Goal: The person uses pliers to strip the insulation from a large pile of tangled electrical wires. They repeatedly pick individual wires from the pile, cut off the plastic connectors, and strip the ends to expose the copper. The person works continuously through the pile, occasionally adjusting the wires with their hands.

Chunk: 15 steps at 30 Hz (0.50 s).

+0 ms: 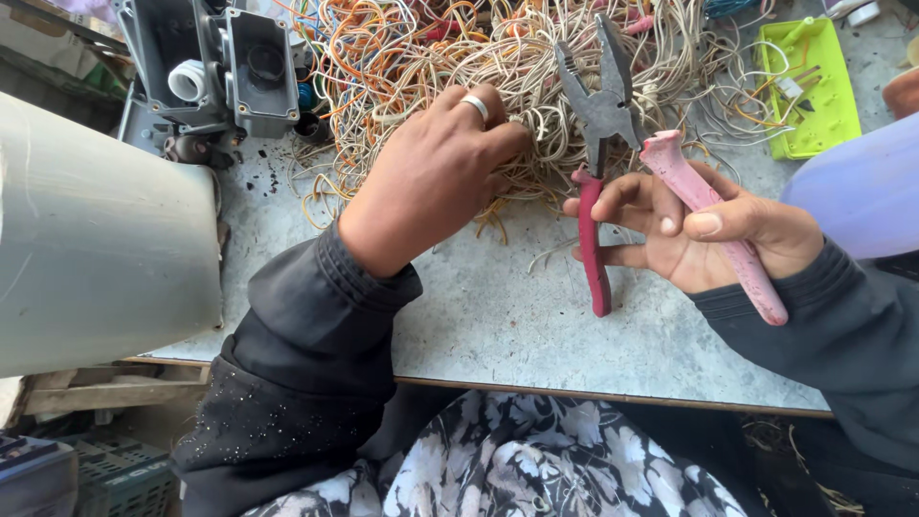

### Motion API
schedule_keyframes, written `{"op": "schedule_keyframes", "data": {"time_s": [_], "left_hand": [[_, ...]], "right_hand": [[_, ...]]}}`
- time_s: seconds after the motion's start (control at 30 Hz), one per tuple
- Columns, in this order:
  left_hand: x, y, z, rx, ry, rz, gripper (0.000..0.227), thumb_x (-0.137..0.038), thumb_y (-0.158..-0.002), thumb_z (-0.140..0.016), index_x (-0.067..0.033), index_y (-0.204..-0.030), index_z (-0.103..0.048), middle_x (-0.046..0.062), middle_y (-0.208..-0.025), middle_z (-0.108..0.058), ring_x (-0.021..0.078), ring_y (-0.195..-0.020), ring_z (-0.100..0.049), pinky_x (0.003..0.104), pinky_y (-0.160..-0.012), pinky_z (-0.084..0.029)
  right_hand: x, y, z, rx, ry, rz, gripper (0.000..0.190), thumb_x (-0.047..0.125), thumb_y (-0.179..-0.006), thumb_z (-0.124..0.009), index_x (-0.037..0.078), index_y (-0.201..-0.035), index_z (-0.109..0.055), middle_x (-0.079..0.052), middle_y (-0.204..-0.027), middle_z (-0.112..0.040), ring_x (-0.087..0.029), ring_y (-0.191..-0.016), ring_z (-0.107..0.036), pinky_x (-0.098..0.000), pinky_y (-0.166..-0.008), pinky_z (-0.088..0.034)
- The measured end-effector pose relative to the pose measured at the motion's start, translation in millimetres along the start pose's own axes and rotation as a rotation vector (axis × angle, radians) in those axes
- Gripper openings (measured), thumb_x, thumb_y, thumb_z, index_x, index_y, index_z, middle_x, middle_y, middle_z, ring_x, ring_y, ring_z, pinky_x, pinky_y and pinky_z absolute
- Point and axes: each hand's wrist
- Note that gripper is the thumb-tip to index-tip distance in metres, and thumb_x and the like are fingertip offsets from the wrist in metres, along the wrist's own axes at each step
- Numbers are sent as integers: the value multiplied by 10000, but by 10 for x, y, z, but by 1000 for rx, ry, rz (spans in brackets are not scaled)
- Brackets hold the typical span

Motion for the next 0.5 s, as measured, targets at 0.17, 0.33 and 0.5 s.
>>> {"op": "schedule_keyframes", "data": {"time_s": [0.17,0.33,0.5], "left_hand": [[38,58,69,-2,26,33,300,-26,-810,-735,-89,-1094,-661,142,-1162,-582,329,-1065,-596,405,-895,-534],[68,10,214,28,137,133,207,-54,-880,-745,-91,-1068,-666,98,-1088,-638,301,-923,-662,415,-775,-545],[163,29,298,33,312,249,245,-156,-908,-805,-54,-1027,-617,55,-955,-677,235,-897,-696,378,-754,-558]], "right_hand": [[-34,2,-2,1,-4,-20,171,144,-879,-713,60,-970,-594,-223,-1352,-557,-373,-1502,-402,-677,-1216,-304],[-64,9,11,23,7,-26,181,149,-872,-705,58,-974,-586,-230,-1349,-552,-399,-1475,-411,-687,-1203,-315],[-77,-5,20,54,28,-32,157,151,-881,-690,58,-963,-594,-234,-1358,-549,-387,-1492,-415,-696,-1195,-316]]}}
Point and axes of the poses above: each hand's wrist, its own y-axis away from the middle knuckle, its own z-axis out of the back of the hand, x = y × z
